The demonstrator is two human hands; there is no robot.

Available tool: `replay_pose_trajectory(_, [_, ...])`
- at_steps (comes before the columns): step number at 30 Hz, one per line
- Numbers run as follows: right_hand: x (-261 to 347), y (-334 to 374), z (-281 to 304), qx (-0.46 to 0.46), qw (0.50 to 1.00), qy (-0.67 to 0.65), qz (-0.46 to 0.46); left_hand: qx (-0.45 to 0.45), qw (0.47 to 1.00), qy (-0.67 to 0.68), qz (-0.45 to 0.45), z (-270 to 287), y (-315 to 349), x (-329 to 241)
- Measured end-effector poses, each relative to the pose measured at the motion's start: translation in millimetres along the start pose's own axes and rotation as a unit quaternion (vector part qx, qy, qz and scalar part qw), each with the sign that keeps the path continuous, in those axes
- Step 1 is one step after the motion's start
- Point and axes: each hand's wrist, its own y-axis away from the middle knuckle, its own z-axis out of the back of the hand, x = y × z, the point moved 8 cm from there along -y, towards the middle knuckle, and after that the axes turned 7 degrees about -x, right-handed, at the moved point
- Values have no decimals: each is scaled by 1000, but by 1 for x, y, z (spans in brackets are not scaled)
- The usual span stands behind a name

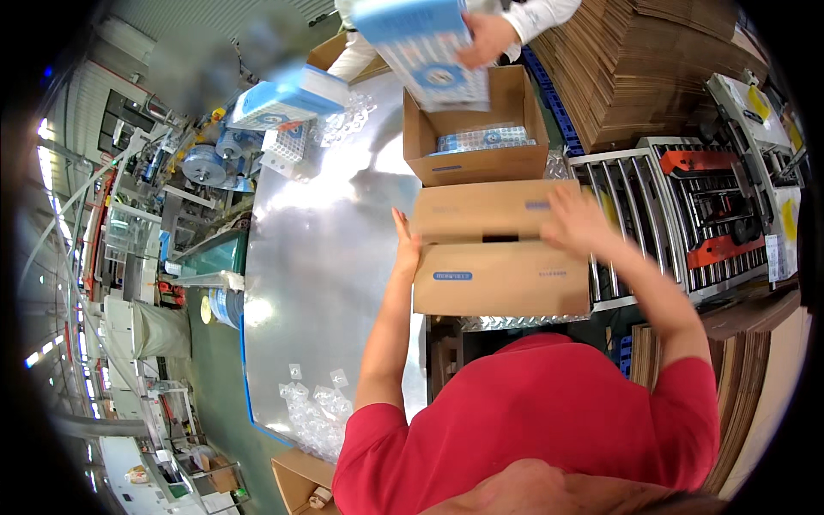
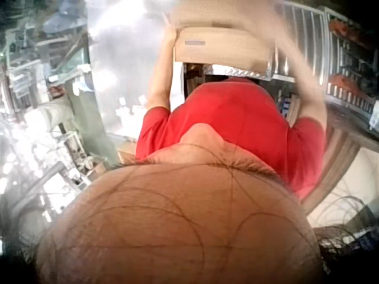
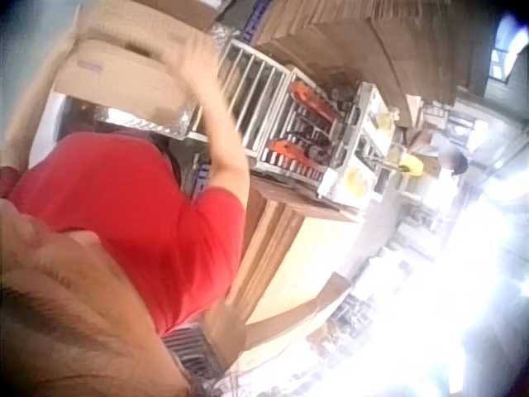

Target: The person assembles cardboard boxes, packs blue and white items into them, and places the boxes onto a conveyor belt.

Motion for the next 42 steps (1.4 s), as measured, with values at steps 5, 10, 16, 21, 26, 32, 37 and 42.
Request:
replay_pose_trajectory(5, [-93, 81, -21, -63, 990, 18, -124, 114, 957, -53, 260, -6, 36, 187])
replay_pose_trajectory(10, [-319, 230, -143, -54, 640, -594, -484, 137, 955, -82, 249, -43, 81, 228])
replay_pose_trajectory(16, [-320, 273, -199, -42, 481, -808, -338, 413, 908, -6, 63, -169, 172, -20])
replay_pose_trajectory(21, [-150, 156, -66, -68, 633, -717, -284, 406, 831, -366, -107, -265, 219, 9])
replay_pose_trajectory(26, [-112, 129, -29, -71, 844, -502, -176, 518, 764, -323, -210, -292, 249, 8])
replay_pose_trajectory(32, [-169, 128, -53, -24, 864, -442, -241, 114, 505, -748, -415, -69, 74, -1])
replay_pose_trajectory(37, [-171, 103, -64, 32, 848, -475, -232, 246, 817, -520, 25, -39, 54, 198])
replay_pose_trajectory(42, [-195, 104, -75, 72, 745, -593, -297, 222, 877, -424, 50, -50, 53, 217])
